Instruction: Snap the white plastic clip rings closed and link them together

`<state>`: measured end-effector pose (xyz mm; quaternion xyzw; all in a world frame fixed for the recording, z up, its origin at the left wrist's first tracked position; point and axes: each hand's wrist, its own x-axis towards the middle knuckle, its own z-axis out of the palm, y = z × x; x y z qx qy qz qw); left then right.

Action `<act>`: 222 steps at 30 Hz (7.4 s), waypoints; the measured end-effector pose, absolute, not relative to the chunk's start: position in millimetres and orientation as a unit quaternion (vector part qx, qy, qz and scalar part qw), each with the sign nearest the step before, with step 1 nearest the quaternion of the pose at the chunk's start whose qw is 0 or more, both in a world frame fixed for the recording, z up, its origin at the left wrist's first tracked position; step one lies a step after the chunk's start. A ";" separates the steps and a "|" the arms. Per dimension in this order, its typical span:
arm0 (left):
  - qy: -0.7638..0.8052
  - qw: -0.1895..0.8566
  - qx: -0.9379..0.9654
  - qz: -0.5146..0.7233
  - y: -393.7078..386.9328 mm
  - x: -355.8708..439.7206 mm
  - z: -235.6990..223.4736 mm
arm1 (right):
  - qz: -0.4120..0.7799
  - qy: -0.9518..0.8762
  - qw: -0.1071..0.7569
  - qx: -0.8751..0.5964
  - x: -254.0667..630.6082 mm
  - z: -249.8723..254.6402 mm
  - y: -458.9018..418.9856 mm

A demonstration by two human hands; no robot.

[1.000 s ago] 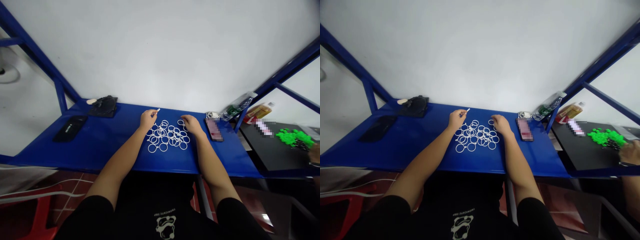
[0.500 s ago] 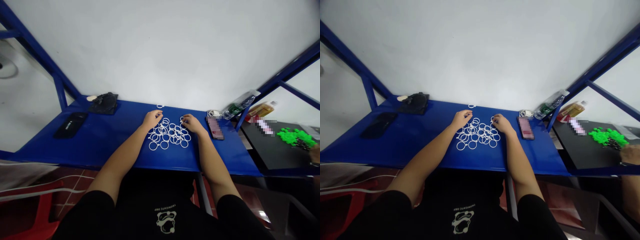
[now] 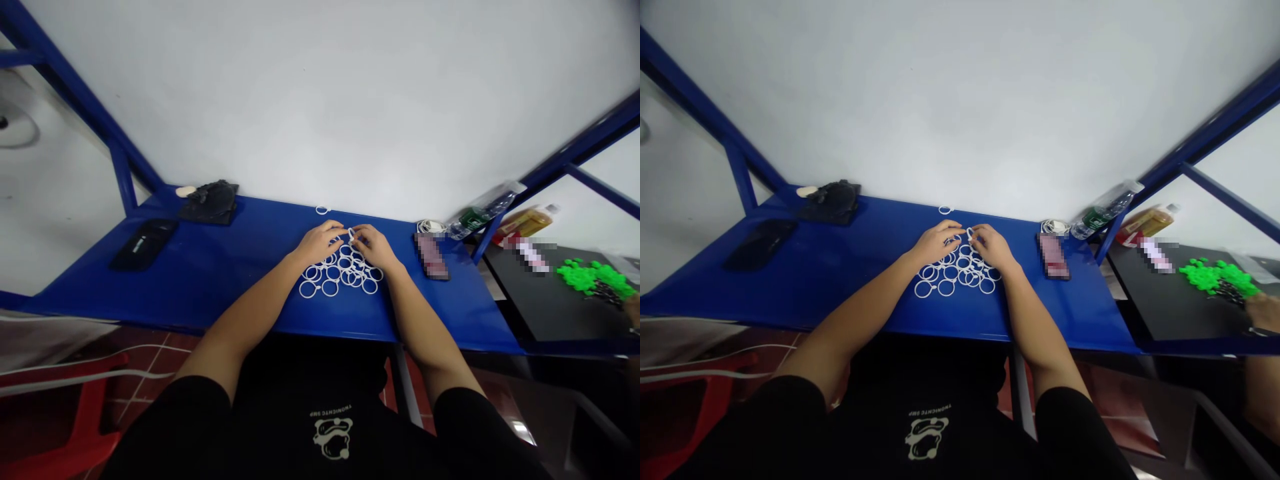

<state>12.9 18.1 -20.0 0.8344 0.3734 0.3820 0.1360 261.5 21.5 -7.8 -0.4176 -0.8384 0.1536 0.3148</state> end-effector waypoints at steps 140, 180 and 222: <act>0.495 0.174 0.770 0.363 30.3 -4.5 -15.5 | 0.165 -0.830 0.287 -0.448 271.6 -36.7 47.6; 0.469 0.184 0.783 0.364 36.1 -5.1 -22.5 | 0.026 -0.802 0.258 -0.537 278.7 -21.8 40.6; 0.370 0.341 0.721 0.477 19.1 22.4 -19.8 | 0.187 -0.757 0.400 -0.482 237.8 -10.5 11.6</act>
